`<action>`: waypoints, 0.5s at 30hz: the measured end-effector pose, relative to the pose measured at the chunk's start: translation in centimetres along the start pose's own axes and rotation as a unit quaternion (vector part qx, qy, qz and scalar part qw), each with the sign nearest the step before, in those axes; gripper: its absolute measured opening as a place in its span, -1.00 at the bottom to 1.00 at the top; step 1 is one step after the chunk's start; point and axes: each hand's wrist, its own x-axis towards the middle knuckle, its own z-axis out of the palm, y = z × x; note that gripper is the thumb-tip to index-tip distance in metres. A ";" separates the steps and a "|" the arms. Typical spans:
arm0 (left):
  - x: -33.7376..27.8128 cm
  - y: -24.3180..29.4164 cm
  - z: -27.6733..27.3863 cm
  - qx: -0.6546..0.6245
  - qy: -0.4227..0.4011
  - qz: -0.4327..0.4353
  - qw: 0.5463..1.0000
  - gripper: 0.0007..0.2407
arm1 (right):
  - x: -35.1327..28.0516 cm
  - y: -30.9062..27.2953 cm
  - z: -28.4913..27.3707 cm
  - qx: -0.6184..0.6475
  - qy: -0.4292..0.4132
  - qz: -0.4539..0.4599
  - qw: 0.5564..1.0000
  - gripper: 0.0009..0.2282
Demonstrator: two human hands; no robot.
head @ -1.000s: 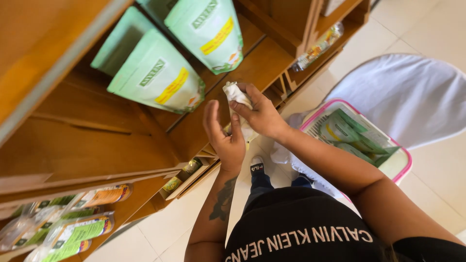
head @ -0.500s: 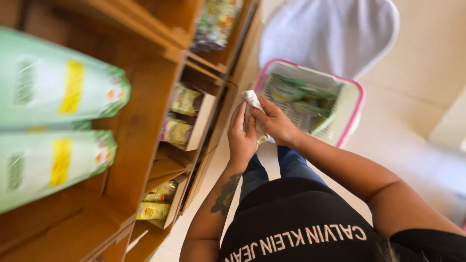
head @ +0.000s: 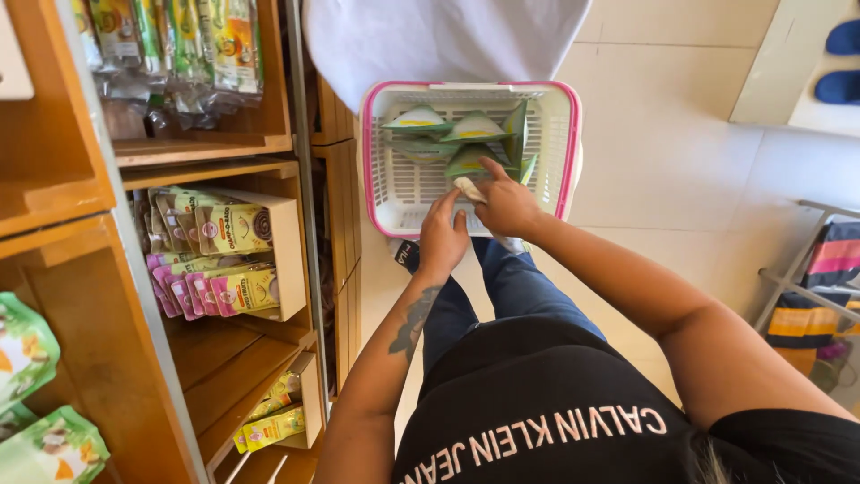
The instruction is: The recorder wipes down various product pouches with a white cloth and organizes them into rows on wooden store shelves.
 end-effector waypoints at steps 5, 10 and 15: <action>1.4 -1.1 0.2 0.020 -0.008 -0.025 0.999 -0.66 | 2.9 -0.1 1.9 -0.108 -0.075 0.023 0.991 -0.65; 1.6 -1.9 -0.4 0.020 0.002 -0.044 0.999 -0.66 | 5.7 1.7 5.1 -0.153 -0.050 0.009 0.987 -0.71; 0.1 -3.0 -2.5 0.034 -0.039 -0.096 0.994 -0.59 | 4.5 1.1 3.2 -0.144 -0.041 -0.030 0.988 -0.71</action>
